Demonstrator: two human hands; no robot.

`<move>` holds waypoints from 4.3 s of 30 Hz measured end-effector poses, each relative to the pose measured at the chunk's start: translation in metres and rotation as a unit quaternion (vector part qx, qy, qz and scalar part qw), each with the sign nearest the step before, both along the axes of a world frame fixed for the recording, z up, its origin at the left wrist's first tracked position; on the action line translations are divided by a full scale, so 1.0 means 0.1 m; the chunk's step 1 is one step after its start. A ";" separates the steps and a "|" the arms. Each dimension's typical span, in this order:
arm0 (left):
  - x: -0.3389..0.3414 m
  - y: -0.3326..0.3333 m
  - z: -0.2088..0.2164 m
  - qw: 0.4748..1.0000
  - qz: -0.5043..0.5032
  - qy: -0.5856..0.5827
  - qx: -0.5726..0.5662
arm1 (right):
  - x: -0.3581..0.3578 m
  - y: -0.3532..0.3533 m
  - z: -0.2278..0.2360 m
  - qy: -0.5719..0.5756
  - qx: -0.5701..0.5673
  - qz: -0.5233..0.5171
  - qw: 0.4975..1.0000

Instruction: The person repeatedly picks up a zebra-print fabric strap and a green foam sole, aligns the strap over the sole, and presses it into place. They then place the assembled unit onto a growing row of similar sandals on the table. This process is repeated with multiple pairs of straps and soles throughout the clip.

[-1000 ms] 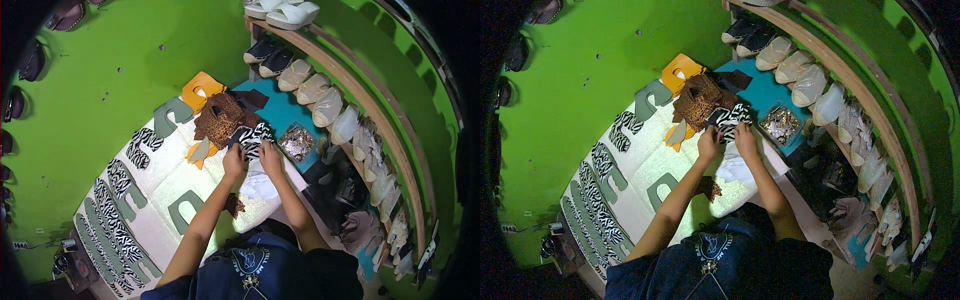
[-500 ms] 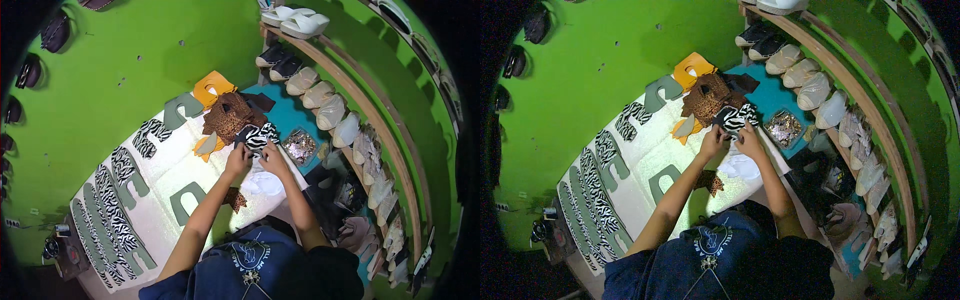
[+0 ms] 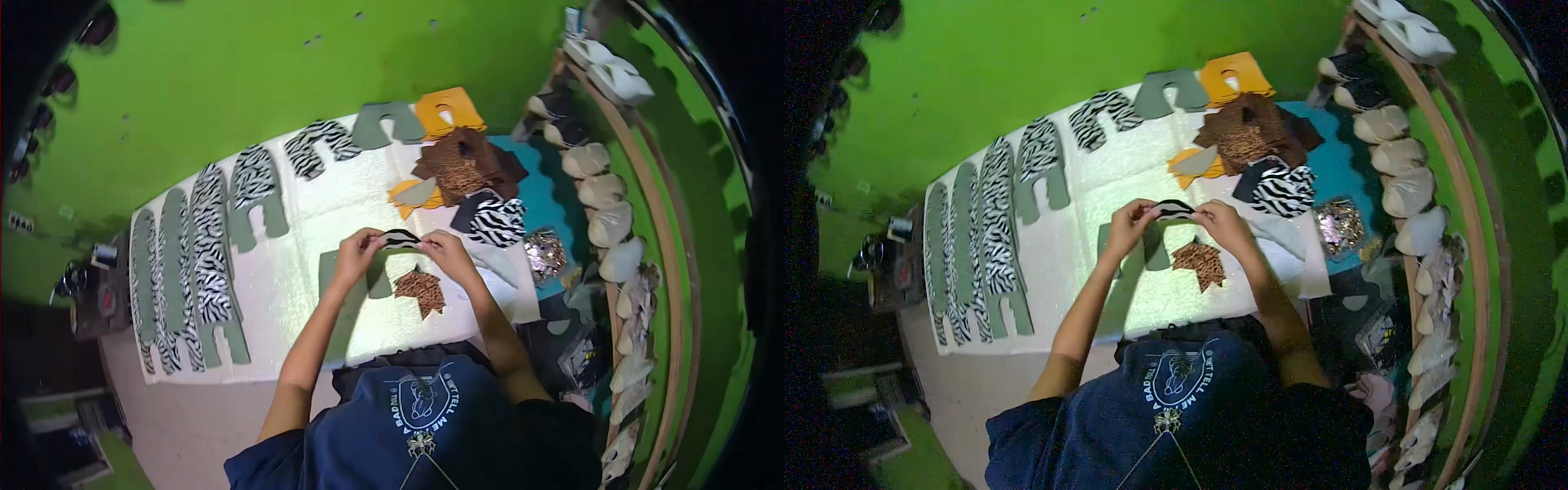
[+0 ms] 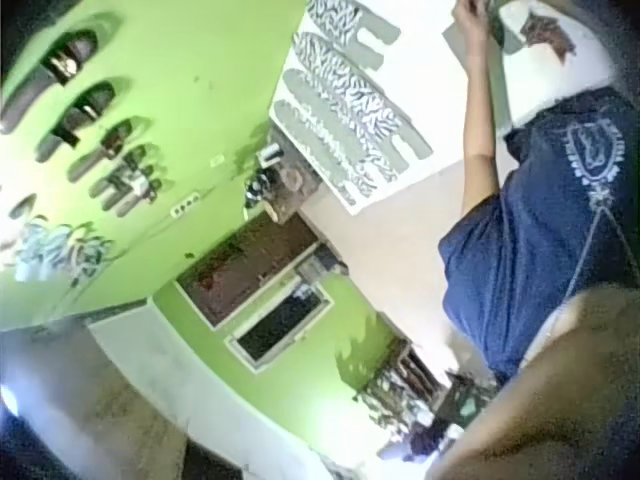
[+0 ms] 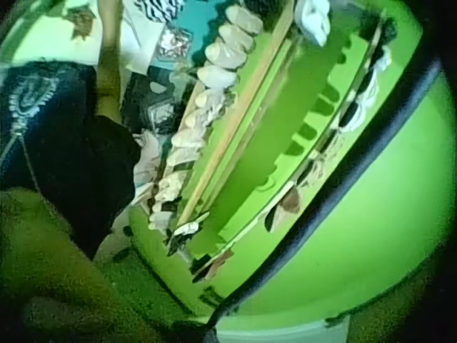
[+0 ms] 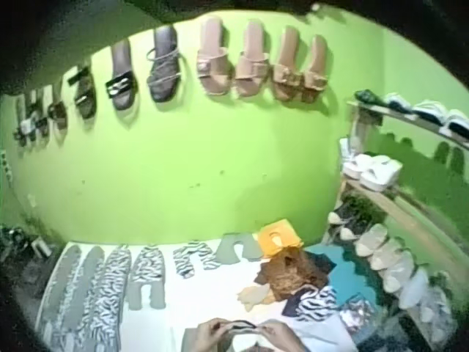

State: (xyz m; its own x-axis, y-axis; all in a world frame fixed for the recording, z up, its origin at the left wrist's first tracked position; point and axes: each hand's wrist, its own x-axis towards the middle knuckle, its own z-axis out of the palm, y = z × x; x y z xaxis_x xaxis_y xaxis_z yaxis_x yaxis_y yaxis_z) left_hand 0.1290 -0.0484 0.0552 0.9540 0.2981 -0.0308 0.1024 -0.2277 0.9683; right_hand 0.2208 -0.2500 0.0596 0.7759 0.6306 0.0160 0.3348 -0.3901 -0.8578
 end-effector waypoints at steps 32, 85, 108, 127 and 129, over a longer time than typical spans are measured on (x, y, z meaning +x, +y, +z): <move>-0.35 0.93 -0.45 0.990 0.103 0.073 0.069 | 0.03 1.14 -0.49 0.050 -0.049 0.084 0.994; -0.38 0.66 -0.52 0.966 0.176 -0.003 0.190 | -0.14 1.15 -0.56 -0.028 -0.093 0.031 0.995; -0.35 0.12 -0.32 0.903 0.153 -0.048 0.398 | -0.19 1.15 -0.55 -0.067 -0.108 0.004 0.992; -0.69 0.23 -0.54 0.866 0.085 0.128 0.476 | -0.23 1.19 -0.34 -0.033 -0.148 0.017 0.988; -0.67 0.21 -0.55 0.875 0.088 0.120 0.460 | -0.24 1.19 -0.40 -0.137 -0.169 0.026 0.976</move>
State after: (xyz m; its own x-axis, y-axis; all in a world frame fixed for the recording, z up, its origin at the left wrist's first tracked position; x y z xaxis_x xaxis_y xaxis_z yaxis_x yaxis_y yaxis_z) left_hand 0.0621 -0.0278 -0.0001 0.8894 0.4445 0.1064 0.3903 -0.8598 0.3291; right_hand 0.1969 -0.1306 0.0191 0.7387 0.6740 0.0029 0.5599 -0.6111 -0.5595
